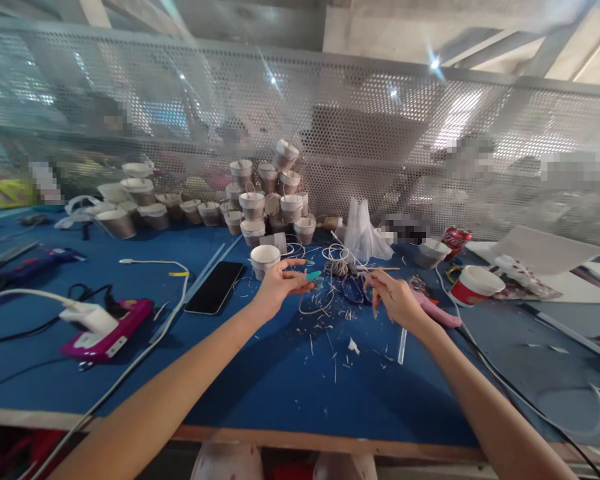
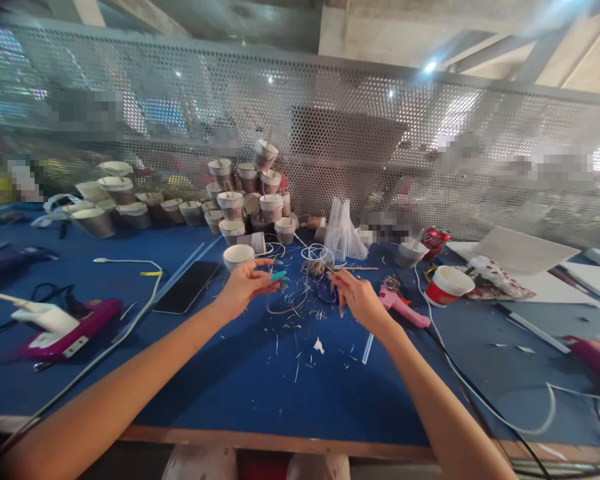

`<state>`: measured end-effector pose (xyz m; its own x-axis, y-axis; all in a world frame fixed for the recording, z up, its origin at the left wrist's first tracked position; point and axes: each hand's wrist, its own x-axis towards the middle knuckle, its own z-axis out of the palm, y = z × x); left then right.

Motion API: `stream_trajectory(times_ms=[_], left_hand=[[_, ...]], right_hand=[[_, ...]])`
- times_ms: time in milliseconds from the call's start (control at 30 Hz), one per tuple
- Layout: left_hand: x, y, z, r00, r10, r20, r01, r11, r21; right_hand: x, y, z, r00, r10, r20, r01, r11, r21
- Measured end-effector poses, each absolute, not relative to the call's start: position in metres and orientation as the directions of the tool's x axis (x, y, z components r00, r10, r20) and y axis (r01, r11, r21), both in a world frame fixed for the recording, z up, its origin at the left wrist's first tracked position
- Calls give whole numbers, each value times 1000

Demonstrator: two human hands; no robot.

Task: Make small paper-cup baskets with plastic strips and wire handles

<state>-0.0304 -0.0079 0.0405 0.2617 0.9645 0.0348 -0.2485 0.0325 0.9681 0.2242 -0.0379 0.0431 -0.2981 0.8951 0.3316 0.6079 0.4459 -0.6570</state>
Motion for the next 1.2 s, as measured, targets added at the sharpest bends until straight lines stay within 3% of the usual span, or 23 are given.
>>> stream_trajectory(times_ms=[267, 467, 1200], left_hand=[[-34, -7, 45, 292, 956, 2, -136, 40, 990], [-37, -5, 47, 320, 947, 14, -143, 34, 989], [-37, -7, 49, 363, 931, 34, -43, -20, 999]], right_hand=[[232, -34, 42, -335, 854, 398, 652, 515, -557], [234, -34, 41, -391, 793, 467, 752, 568, -335], [234, -33, 32, -467, 764, 446, 810, 572, -131]])
